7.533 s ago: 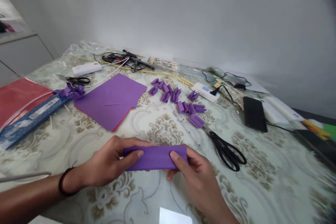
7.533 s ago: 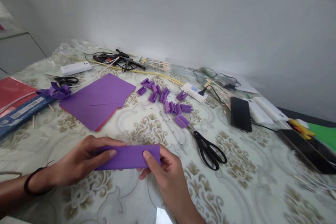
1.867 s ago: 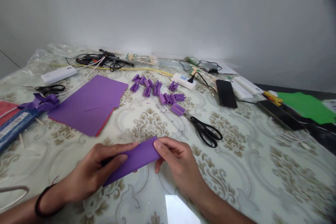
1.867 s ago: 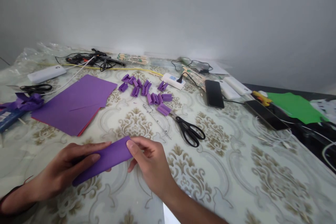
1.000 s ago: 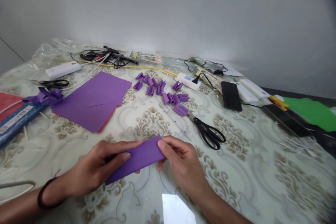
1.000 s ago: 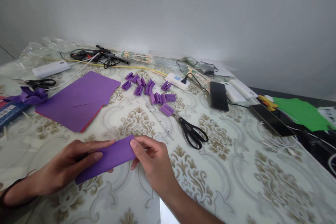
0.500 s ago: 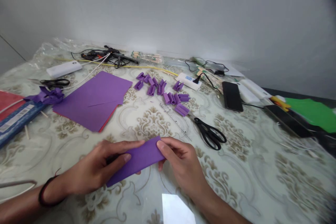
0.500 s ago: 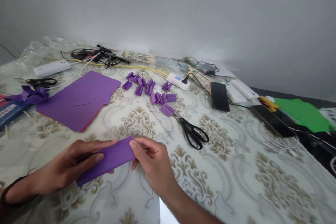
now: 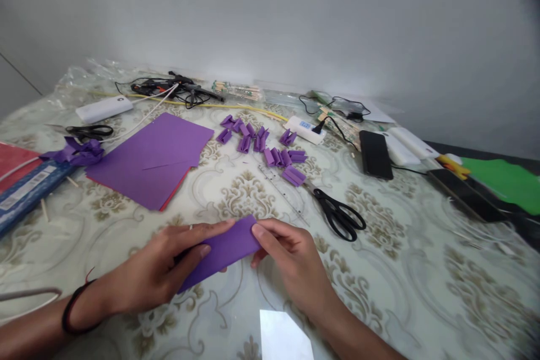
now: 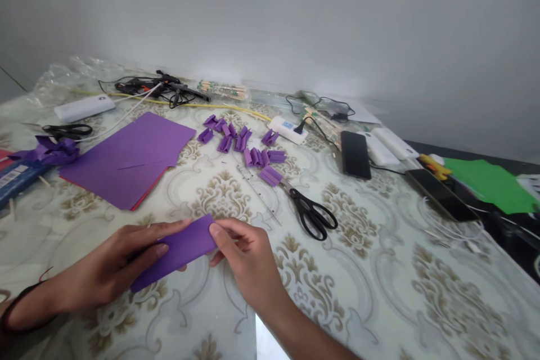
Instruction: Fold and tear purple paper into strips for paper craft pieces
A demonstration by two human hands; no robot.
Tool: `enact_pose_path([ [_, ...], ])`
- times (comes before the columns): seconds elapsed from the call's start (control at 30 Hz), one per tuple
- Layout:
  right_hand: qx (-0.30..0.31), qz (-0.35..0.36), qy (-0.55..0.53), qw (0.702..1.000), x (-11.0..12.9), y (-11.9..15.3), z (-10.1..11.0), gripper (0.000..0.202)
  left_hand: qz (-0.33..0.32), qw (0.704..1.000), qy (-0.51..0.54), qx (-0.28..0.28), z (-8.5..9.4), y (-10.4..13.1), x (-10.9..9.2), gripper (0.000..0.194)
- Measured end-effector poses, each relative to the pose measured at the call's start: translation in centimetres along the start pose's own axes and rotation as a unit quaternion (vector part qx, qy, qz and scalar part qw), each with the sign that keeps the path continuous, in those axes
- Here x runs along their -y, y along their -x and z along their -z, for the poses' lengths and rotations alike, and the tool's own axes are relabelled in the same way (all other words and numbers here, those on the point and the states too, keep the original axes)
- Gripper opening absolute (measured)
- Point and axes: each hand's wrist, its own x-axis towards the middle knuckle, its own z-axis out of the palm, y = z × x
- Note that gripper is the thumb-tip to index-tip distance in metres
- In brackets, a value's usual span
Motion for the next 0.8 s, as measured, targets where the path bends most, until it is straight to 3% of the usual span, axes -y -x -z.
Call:
enact_pose_path([
  [0.3, 0.009, 0.003, -0.002, 1.0, -0.12, 0.08, -0.06, 0.024, 0.005, 0.999, 0.024, 0.026, -0.08, 0.25, 0.32, 0.058],
  [0.5, 0.003, -0.031, -0.04, 0.999, -0.73, -0.05, 0.03, 0.029, 0.009, 1.0, 0.016, -0.022, -0.21, 0.25, 0.83, 0.055],
  [0.8, -0.022, -0.003, -0.008, 1.0, -0.64, -0.06, -0.08, 0.035, 0.022, 0.999, 0.022, -0.027, -0.41, 0.34, 0.74, 0.056],
])
